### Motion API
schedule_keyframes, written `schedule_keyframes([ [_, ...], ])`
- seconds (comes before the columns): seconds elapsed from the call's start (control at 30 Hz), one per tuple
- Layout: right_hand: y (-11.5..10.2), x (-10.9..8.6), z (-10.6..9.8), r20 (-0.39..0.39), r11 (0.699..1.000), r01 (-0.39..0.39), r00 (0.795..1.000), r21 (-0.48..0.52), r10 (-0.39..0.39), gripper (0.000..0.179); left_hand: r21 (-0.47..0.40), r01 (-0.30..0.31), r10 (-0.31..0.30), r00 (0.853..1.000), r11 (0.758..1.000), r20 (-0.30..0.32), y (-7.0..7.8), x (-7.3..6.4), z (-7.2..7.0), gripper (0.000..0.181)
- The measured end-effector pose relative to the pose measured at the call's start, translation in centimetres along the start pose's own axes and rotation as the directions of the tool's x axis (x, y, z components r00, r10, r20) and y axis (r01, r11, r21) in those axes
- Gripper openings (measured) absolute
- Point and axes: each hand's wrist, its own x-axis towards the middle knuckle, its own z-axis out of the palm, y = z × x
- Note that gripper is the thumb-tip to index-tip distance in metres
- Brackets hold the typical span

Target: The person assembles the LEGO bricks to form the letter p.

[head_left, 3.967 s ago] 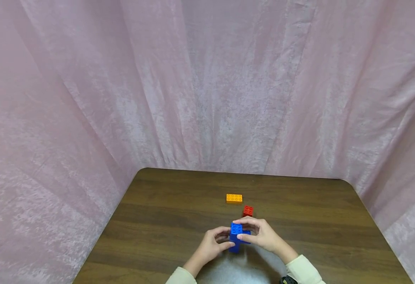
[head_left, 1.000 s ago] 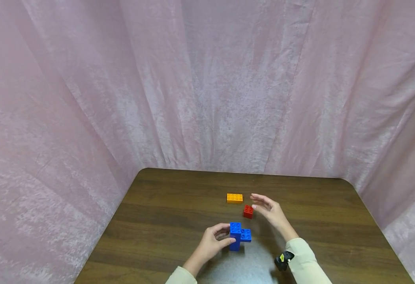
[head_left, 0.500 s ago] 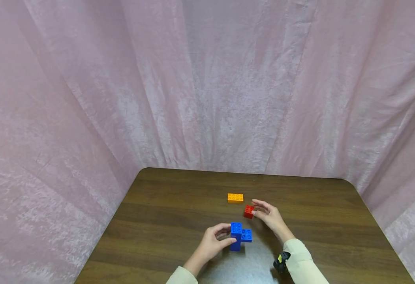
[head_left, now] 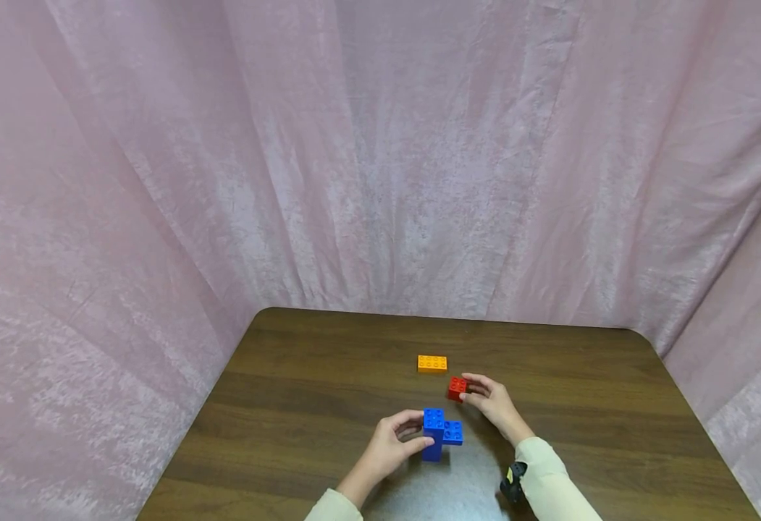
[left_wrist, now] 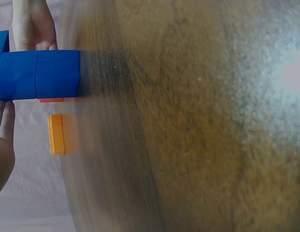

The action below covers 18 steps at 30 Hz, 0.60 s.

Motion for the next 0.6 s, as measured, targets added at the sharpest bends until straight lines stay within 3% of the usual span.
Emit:
schedule_keyframes([
  [0.6,-0.09,0.05,0.37,-0.025,1.000,-0.001,1.000,-0.007,0.001,0.039,-0.001,-0.005,0.005,1.000,1.000,0.004,-0.04,-0.13,-0.03,0.033],
])
